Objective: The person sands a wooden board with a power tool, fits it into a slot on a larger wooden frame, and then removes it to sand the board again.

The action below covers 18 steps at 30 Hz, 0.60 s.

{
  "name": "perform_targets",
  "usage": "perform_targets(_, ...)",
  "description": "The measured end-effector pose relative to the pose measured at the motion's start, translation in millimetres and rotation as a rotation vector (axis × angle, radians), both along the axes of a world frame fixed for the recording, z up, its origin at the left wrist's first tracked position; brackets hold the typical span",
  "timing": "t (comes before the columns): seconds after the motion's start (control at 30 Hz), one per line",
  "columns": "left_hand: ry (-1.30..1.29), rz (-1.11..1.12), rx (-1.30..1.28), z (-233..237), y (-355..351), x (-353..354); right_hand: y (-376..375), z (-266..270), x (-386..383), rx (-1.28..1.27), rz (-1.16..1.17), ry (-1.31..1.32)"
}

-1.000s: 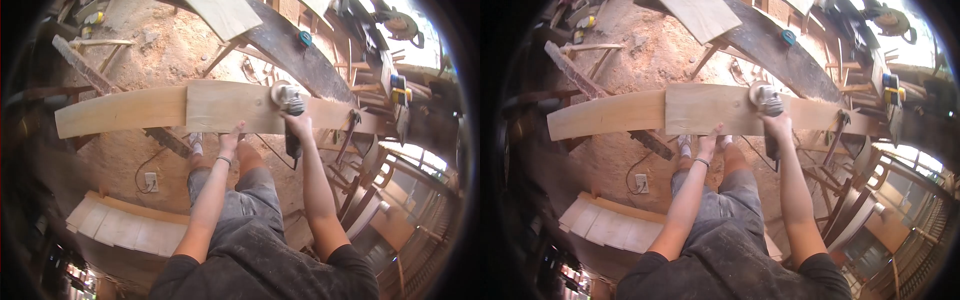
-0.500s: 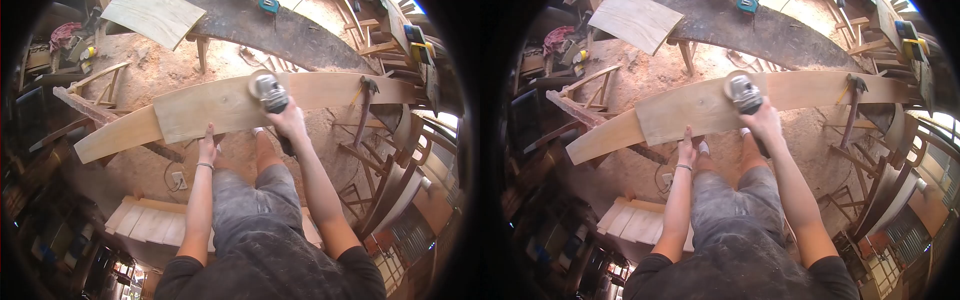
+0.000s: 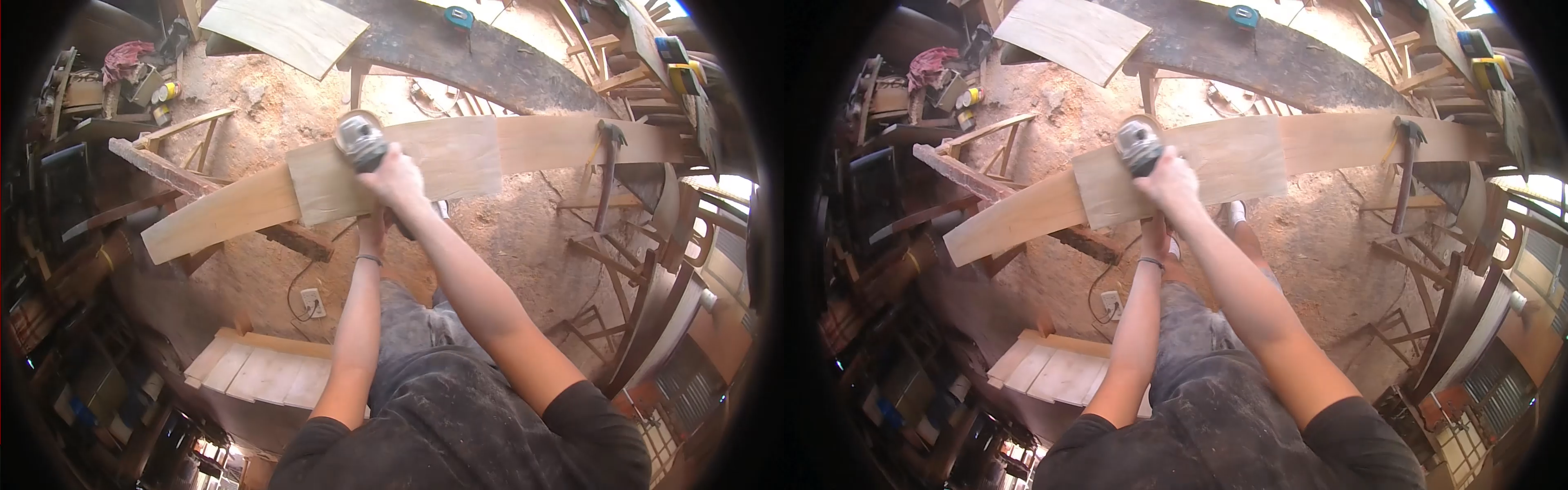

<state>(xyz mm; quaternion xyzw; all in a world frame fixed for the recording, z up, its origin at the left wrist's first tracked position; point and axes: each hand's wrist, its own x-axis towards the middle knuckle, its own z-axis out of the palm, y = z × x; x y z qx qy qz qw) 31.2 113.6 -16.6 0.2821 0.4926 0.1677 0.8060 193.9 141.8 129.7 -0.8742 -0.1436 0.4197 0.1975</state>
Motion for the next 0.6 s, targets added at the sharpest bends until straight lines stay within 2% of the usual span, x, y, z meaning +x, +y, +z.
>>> perform_targets(0.07, -0.099, 0.051, 0.079, -33, -5, -8, 30, 5, -24, 0.014, 0.091, 0.007)
perform_targets(0.1, -0.094, -0.019, 0.187, -38, -5, -9, 39, 4, -31, 0.032, 0.137, 0.003)
perform_targets(0.17, -0.04, -0.084, 0.076, -47, 0, -19, 40, 0, -37, 0.026, 0.19, -0.002)
perform_targets(0.23, -0.014, -0.112, -0.013, -29, 4, -16, 24, 6, -23, -0.02, 0.205, -0.015)
perform_targets(0.33, -0.041, -0.194, -0.058, 17, 14, -1, -34, 10, 21, -0.034, 0.074, -0.121)
perform_targets(0.4, -0.009, -0.227, -0.083, 15, 15, -3, -77, 11, 49, -0.103, -0.011, -0.191)
perform_targets(0.47, 0.003, -0.242, -0.095, 10, 13, -2, -121, 7, 76, -0.056, -0.092, -0.224)
perform_targets(0.53, 0.002, -0.246, -0.088, 8, 13, -2, -144, 18, 91, -0.131, -0.277, -0.234)
perform_targets(0.6, 0.022, -0.24, -0.083, 10, 13, -1, -154, 12, 93, -0.13, -0.323, -0.197)
